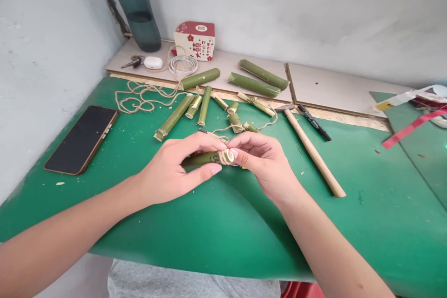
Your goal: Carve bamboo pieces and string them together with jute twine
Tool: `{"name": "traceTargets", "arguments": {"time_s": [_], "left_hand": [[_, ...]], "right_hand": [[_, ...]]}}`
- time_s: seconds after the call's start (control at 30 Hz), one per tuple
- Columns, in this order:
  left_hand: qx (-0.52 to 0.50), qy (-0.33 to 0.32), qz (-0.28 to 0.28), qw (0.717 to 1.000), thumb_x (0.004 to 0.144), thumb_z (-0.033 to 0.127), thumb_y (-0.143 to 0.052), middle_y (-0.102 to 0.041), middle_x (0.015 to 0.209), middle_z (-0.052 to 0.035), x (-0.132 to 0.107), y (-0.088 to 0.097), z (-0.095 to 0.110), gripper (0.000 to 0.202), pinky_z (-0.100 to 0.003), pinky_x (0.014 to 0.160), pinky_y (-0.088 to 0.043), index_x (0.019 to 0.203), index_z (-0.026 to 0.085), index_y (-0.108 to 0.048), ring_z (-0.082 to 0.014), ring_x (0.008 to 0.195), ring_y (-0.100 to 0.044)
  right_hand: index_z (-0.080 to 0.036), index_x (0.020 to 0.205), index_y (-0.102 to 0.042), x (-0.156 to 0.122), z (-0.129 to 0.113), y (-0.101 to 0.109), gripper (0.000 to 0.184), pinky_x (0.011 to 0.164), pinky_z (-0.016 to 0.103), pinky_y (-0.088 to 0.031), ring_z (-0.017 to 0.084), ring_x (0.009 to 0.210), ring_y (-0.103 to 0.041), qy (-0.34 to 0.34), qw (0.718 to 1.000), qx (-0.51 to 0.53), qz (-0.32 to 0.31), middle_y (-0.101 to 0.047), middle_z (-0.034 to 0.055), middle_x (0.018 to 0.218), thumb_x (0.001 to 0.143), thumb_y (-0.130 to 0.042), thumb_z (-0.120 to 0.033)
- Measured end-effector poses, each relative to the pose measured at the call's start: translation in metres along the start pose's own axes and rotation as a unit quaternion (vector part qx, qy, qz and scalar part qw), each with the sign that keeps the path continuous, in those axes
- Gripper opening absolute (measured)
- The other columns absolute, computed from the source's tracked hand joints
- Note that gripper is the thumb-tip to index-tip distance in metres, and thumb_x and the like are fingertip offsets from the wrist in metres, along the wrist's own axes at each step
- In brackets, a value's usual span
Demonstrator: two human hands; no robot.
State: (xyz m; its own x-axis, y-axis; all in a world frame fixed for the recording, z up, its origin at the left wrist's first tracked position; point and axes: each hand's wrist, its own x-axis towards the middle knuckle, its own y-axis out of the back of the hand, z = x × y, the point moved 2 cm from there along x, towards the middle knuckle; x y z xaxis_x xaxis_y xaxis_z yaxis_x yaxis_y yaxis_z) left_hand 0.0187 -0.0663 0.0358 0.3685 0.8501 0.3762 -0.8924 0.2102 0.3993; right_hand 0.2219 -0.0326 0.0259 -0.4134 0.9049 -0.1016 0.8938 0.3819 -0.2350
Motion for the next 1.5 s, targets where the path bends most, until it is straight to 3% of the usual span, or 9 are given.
{"name": "traceTargets", "arguments": {"time_s": [0.17, 0.33, 0.43, 0.87, 1.2, 1.5], "left_hand": [[-0.227, 0.13, 0.023, 0.965, 0.099, 0.028, -0.07, -0.079, 0.096, -0.0043, 0.002, -0.006, -0.005, 0.02, -0.021, 0.062, -0.059, 0.116, 0.02, -0.062, -0.0136, 0.075, -0.075], [-0.317, 0.221, 0.015, 0.922, 0.1, 0.035, -0.069, -0.075, 0.086, -0.0022, 0.002, -0.01, -0.01, 0.024, -0.02, 0.053, -0.055, 0.116, 0.02, -0.058, -0.0117, 0.063, -0.07], [-0.344, 0.239, 0.017, 0.908, 0.098, 0.035, -0.071, -0.072, 0.082, 0.0007, 0.001, -0.012, -0.01, 0.026, -0.019, 0.05, -0.055, 0.113, 0.021, -0.056, -0.012, 0.062, -0.069], [-0.335, 0.273, 0.017, 0.902, 0.096, 0.035, -0.073, -0.075, 0.083, -0.0023, 0.002, -0.017, -0.009, 0.026, -0.018, 0.046, -0.053, 0.105, 0.019, -0.055, -0.0114, 0.057, -0.068], [-0.304, 0.25, 0.02, 0.919, 0.094, 0.033, -0.076, -0.077, 0.091, -0.0022, 0.0, -0.019, -0.008, 0.029, -0.02, 0.05, -0.058, 0.104, 0.02, -0.052, -0.0095, 0.056, -0.068], [-0.274, 0.247, 0.004, 0.93, 0.095, 0.029, -0.076, -0.074, 0.084, 0.004, -0.004, -0.02, -0.006, 0.036, -0.019, 0.058, -0.059, 0.11, 0.025, -0.044, -0.0096, 0.062, -0.07]], "right_hand": [[-0.023, 0.091, -0.08, -0.008, -0.001, -0.008, 0.009, 0.068, 0.03, -0.063, 0.016, 0.073, -0.074, 0.108, 0.991, -0.058, 0.059, -0.081, 0.0015, 0.084, 0.084, -0.087, -0.024], [-0.025, 0.094, -0.08, -0.017, -0.005, -0.017, 0.017, 0.07, 0.03, -0.063, 0.016, 0.073, -0.074, 0.259, 0.939, -0.206, 0.089, -0.08, -0.0007, 0.08, 0.088, -0.079, -0.009], [-0.025, 0.096, -0.079, -0.018, -0.004, -0.02, 0.019, 0.069, 0.031, -0.063, 0.018, 0.077, -0.077, 0.304, 0.913, -0.258, 0.09, -0.081, 0.0008, 0.085, 0.089, -0.077, -0.007], [-0.023, 0.094, -0.074, -0.015, -0.001, -0.019, 0.02, 0.068, 0.029, -0.061, 0.015, 0.073, -0.072, 0.351, 0.881, -0.301, 0.103, -0.076, -0.0009, 0.077, 0.09, -0.073, -0.003], [-0.023, 0.098, -0.067, -0.016, 0.003, -0.017, 0.023, 0.069, 0.031, -0.058, 0.016, 0.075, -0.071, 0.413, 0.806, -0.41, 0.111, -0.075, 0.0011, 0.079, 0.093, -0.063, -0.001], [-0.023, 0.088, -0.057, -0.013, 0.003, -0.018, 0.018, 0.06, 0.027, -0.048, 0.013, 0.064, -0.06, 0.393, 0.762, -0.504, 0.107, -0.066, -0.0003, 0.074, 0.092, -0.06, -0.005]]}}
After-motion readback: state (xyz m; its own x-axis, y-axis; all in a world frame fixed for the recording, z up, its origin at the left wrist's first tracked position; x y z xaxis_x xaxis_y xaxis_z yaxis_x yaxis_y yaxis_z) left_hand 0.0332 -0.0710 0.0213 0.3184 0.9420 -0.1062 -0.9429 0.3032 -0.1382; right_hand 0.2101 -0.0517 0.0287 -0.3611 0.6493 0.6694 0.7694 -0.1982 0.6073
